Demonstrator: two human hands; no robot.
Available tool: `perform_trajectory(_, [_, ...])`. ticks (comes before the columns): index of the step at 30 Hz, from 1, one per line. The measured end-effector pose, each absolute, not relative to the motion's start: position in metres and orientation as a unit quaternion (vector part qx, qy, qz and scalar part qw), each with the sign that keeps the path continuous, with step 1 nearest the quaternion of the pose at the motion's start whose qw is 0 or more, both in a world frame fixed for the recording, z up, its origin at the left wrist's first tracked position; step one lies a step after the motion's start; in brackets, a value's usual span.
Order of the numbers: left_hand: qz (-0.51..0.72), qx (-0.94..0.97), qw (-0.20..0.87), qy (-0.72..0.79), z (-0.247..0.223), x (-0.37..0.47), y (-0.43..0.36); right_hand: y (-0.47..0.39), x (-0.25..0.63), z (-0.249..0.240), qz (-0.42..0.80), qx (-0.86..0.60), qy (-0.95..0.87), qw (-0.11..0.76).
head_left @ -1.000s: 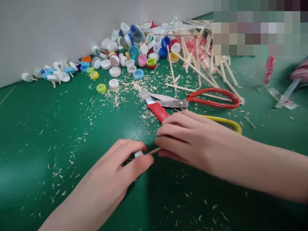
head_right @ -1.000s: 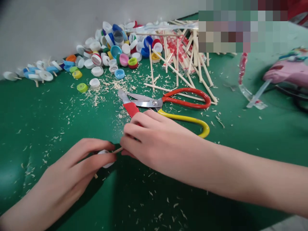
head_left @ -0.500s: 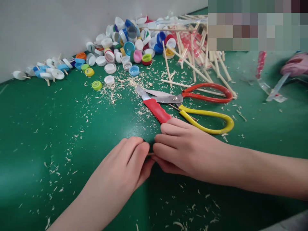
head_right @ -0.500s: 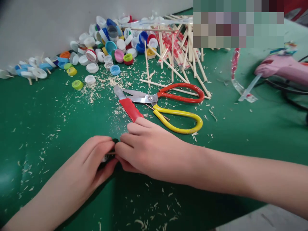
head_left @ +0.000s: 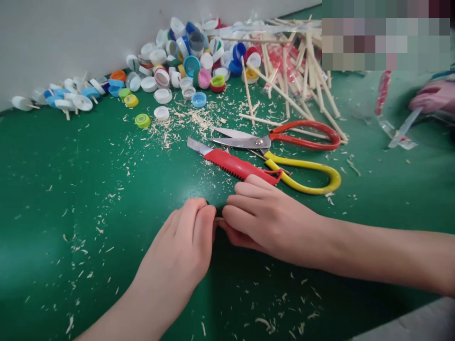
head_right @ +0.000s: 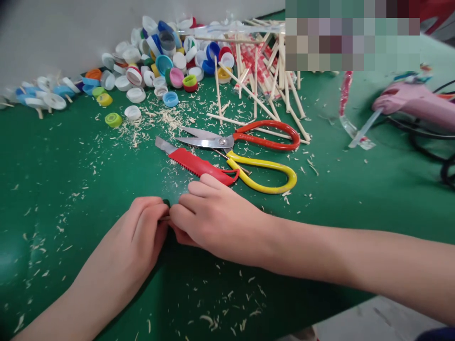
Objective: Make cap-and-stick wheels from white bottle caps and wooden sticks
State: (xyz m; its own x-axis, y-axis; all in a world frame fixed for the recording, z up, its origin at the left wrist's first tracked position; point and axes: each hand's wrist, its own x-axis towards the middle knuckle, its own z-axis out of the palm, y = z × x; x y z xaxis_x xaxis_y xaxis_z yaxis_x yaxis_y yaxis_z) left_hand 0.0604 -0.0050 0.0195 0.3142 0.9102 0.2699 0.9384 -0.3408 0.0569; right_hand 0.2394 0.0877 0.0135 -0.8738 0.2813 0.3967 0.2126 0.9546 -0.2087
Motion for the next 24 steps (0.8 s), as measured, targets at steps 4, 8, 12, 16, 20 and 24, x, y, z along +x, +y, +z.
perform_trajectory(4, [-0.133,-0.796,0.055,-0.588,0.018,0.065,-0.008,0.086,0.238,0.013,0.057,-0.131,-0.966,0.214])
perform_trajectory(8, [-0.128,-0.791,0.099,-0.590,0.016,0.063,-0.008,0.080,0.236,0.012,-0.006,-0.153,-0.960,0.236])
perform_trajectory(12, [-0.119,-0.751,0.139,-0.634,0.022,0.048,0.002,0.071,0.238,0.016,-0.061,-0.151,-0.951,0.261])
perform_trajectory(16, [-0.196,-0.743,0.065,-0.636,0.029,0.037,0.009,0.072,0.240,0.022,-0.059,-0.159,-0.949,0.266])
perform_trajectory(20, [-0.261,-0.739,-0.069,-0.617,0.035,0.039,0.008,0.083,0.244,0.025,-0.105,-0.201,-0.940,0.253])
perform_trajectory(24, [-0.336,-0.655,-0.148,-0.660,0.042,0.041,0.009,0.090,0.247,0.026,-0.110,-0.208,-0.936,0.262])
